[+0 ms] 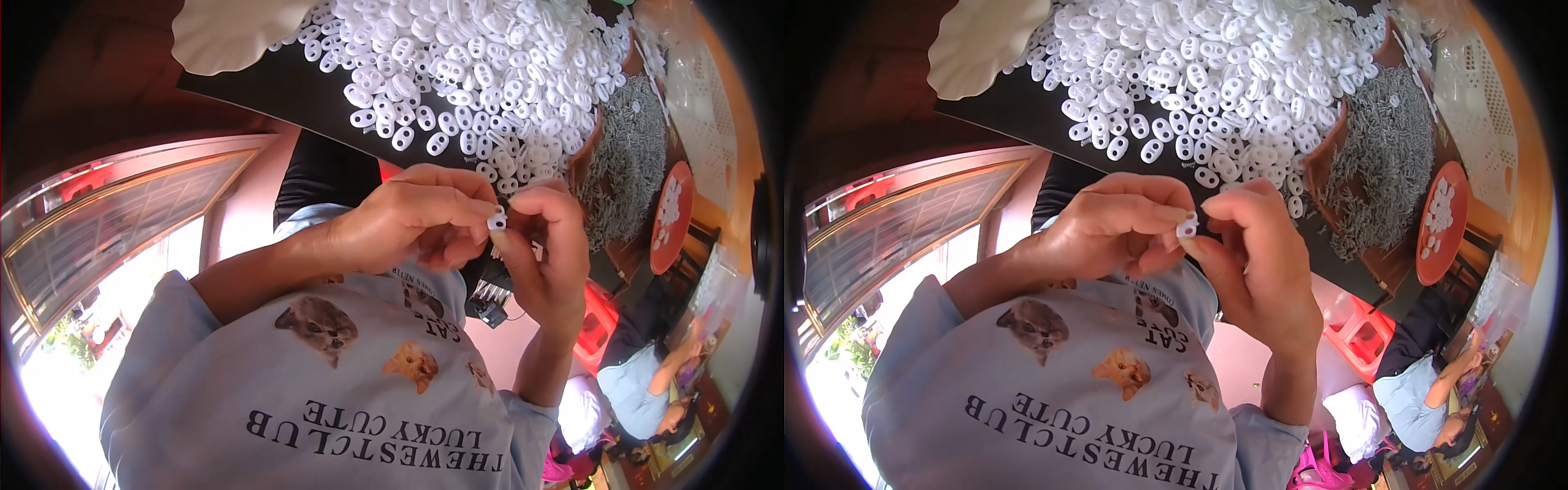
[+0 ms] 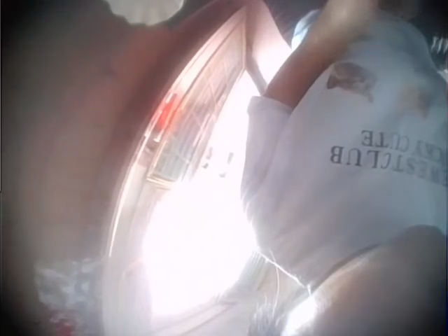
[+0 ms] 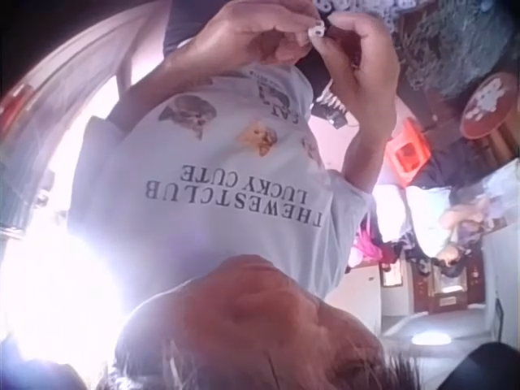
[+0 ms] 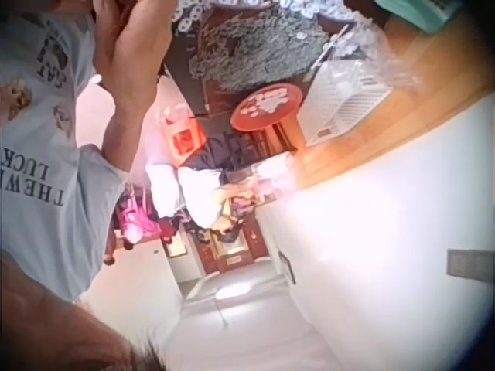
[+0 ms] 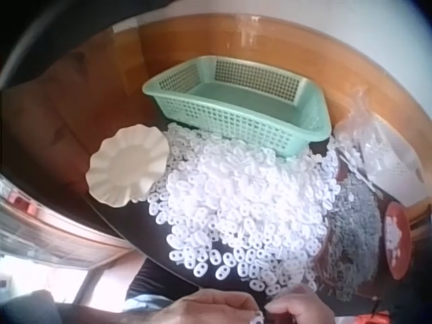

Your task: The recorder is manually snapping small plastic components together at a workbench.

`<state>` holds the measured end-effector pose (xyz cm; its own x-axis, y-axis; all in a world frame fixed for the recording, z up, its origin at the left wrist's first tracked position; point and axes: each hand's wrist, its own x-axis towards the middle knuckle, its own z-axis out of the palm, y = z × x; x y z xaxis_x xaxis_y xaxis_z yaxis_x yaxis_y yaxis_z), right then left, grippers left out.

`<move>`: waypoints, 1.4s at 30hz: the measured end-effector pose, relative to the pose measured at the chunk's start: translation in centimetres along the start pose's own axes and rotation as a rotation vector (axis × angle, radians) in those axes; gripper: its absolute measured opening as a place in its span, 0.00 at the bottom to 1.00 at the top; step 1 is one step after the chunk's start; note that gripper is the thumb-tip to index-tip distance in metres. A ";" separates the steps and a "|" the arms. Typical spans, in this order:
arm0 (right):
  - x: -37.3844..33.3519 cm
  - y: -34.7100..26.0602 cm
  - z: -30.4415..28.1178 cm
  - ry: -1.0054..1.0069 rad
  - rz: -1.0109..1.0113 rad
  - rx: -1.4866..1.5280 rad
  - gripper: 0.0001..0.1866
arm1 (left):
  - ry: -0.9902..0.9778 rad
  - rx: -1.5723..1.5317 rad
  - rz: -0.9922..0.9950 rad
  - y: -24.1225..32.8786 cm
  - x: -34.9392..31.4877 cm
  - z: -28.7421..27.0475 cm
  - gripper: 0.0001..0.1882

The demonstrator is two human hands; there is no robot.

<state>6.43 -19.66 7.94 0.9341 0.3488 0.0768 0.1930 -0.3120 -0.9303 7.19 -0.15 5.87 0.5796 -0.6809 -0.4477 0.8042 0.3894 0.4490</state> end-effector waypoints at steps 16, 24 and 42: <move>0.8 -1.2 -1.3 -0.288 -0.190 -0.467 0.07 | 0.026 0.970 0.588 -0.9 -0.3 -0.1 0.03; 1.9 -1.1 -0.3 -0.365 -0.148 -0.409 0.06 | 0.081 1.153 0.800 -0.7 -0.8 -1.5 0.01; 12.1 0.6 -0.6 -0.203 -0.285 -1.035 0.10 | 0.063 1.007 0.991 -1.2 3.8 -2.3 0.03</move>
<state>18.01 -16.14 8.49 0.7661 0.6360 0.0924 0.6426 -0.7554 -0.1280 8.74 -1.79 1.79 0.8670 -0.3514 0.3535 -0.3552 0.0618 0.9327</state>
